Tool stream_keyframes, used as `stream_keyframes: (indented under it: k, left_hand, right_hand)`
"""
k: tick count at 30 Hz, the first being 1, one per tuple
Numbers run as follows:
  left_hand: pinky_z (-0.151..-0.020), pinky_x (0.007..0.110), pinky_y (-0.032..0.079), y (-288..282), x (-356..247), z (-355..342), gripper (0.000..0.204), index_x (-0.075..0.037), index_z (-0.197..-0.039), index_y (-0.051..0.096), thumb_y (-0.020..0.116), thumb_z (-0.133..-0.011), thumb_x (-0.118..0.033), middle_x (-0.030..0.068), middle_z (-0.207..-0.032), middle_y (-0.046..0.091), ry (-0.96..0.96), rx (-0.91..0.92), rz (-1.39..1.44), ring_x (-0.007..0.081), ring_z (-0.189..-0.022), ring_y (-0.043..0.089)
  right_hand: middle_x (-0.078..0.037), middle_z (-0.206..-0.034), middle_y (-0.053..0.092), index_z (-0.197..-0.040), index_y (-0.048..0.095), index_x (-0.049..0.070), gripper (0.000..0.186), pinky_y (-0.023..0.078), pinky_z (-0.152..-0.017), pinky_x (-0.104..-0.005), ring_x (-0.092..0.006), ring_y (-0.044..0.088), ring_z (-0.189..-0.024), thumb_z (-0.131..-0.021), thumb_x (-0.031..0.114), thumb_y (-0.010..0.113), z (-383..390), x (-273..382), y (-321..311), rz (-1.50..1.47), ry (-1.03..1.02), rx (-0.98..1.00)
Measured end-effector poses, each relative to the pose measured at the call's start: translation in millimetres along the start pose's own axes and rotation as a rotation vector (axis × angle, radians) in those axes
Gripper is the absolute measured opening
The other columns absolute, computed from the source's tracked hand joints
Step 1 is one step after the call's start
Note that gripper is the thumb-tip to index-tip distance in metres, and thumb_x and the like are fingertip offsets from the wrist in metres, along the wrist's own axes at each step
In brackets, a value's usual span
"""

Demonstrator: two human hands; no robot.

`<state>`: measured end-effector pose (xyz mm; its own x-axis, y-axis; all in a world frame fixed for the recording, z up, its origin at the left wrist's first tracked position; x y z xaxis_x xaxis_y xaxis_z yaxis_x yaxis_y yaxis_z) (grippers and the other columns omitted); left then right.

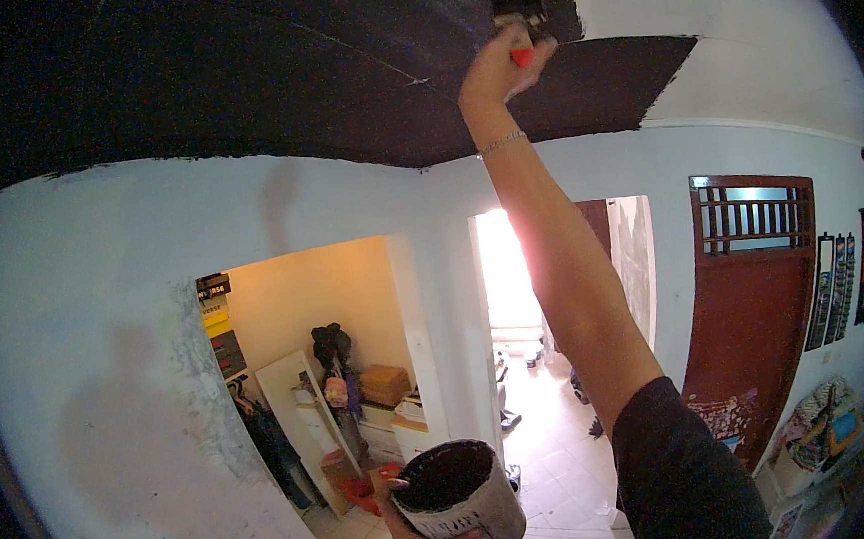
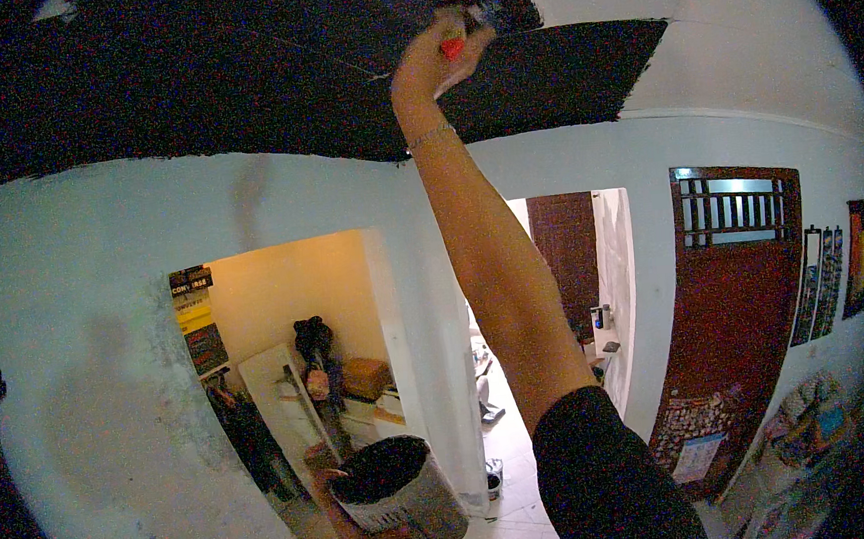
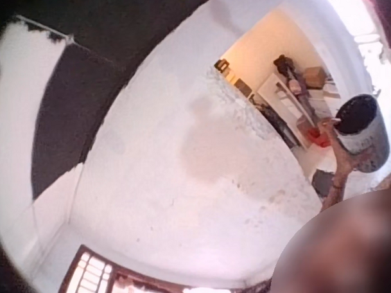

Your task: The person paints a ceiling black using a paintbrush and a paint can. They repeatedly dip the brush into the can and apply paint to the ceiling in long strokes, working across different sections.

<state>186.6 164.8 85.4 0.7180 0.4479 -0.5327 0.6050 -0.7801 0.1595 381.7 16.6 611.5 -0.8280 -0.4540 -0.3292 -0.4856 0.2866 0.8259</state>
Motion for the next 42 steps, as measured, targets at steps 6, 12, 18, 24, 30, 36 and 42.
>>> stream_keyframes:
  k: [6, 12, 18, 24, 30, 36, 42]
  left_hand:
    - [-0.114, 0.049, 0.038, -4, -3, 6, 0.138, -0.008, -0.156, 0.016, 0.103, -0.051, -0.034, 0.0181, -0.155, 0.032, -0.034, 0.009, 0.0, 0.0351, -0.136, 0.046]
    - [-0.114, 0.049, 0.038, -13, -7, 10, 0.139, -0.007, -0.157, 0.015, 0.102, -0.052, -0.035, 0.0183, -0.153, 0.033, -0.056, 0.022, -0.015, 0.0349, -0.136, 0.046]
    - [-0.113, 0.049, 0.038, -19, -8, 15, 0.14, -0.005, -0.158, 0.013, 0.101, -0.054, -0.036, 0.0185, -0.151, 0.033, -0.077, 0.029, -0.005, 0.0348, -0.135, 0.045]
    - [-0.113, 0.048, 0.037, -28, -16, 17, 0.14, -0.003, -0.159, 0.012, 0.1, -0.055, -0.037, 0.0186, -0.15, 0.034, -0.078, 0.039, -0.016, 0.0346, -0.135, 0.045]
    - [-0.113, 0.048, 0.036, -29, -19, 22, 0.145, -0.003, -0.162, 0.007, 0.1, -0.057, -0.038, 0.0175, -0.15, 0.032, -0.106, 0.044, -0.019, 0.0335, -0.136, 0.044]
    - [-0.113, 0.048, 0.036, -32, -7, 26, 0.146, -0.003, -0.162, 0.005, 0.1, -0.058, -0.038, 0.0192, -0.153, 0.03, -0.094, 0.036, 0.009, 0.0358, -0.138, 0.042]
    - [-0.112, 0.05, 0.036, -31, -9, 25, 0.142, -0.004, -0.162, 0.008, 0.098, -0.059, -0.041, 0.0188, -0.151, 0.031, -0.096, 0.022, 0.038, 0.037, -0.137, 0.043]
  right_hand:
    - [-0.012, -0.097, 0.056, -0.108, 0.049, 0.002, 0.028, 0.046, -0.086, -0.0374, -0.0206, 0.053, -0.091, -0.101, 0.026, 0.06, 18, 39, 14, 0.002, -0.392, 0.316]
    - [-0.016, -0.104, 0.056, -0.114, 0.05, -0.002, 0.029, 0.046, -0.092, -0.0399, -0.0236, 0.055, -0.095, -0.1, 0.023, 0.058, -4, 5, -5, 0.183, 0.024, -0.103]
    - [-0.013, -0.107, 0.058, -0.111, 0.051, 0.0, 0.025, 0.045, -0.092, -0.0354, -0.0215, 0.055, -0.099, -0.101, 0.021, 0.06, 15, 22, 27, 0.064, -0.273, 0.183]
    - [-0.01, -0.107, 0.058, -0.112, 0.053, 0.002, 0.024, 0.046, -0.09, -0.0363, -0.0201, 0.054, -0.097, -0.097, 0.018, 0.063, -9, -19, -27, 0.073, 0.01, 0.018]
    - [-0.011, -0.106, 0.061, -0.113, 0.052, 0.003, 0.029, 0.048, -0.087, -0.0364, -0.0211, 0.057, -0.095, -0.096, 0.023, 0.062, -26, -51, -1, 0.103, 0.175, -0.034]
    - [-0.01, -0.098, 0.063, -0.11, 0.055, 0.001, 0.025, 0.05, -0.083, -0.0347, -0.0206, 0.061, -0.089, -0.101, 0.023, 0.063, 18, 71, 46, 0.041, -0.257, 0.22]
    - [-0.014, -0.088, 0.064, -0.101, 0.06, -0.002, 0.023, 0.051, -0.073, -0.0361, -0.0222, 0.063, -0.079, -0.103, 0.02, 0.062, 33, 137, 63, -0.117, -0.49, 0.334]
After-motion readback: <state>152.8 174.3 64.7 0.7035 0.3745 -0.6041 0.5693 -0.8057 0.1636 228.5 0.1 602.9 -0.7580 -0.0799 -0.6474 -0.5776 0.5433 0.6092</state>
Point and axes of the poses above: each hand's wrist, its own z-axis away from the middle knuckle, its own y-axis out of the palm, x = y × z, the point moved 5 cm from there along -z, towards the middle knuckle
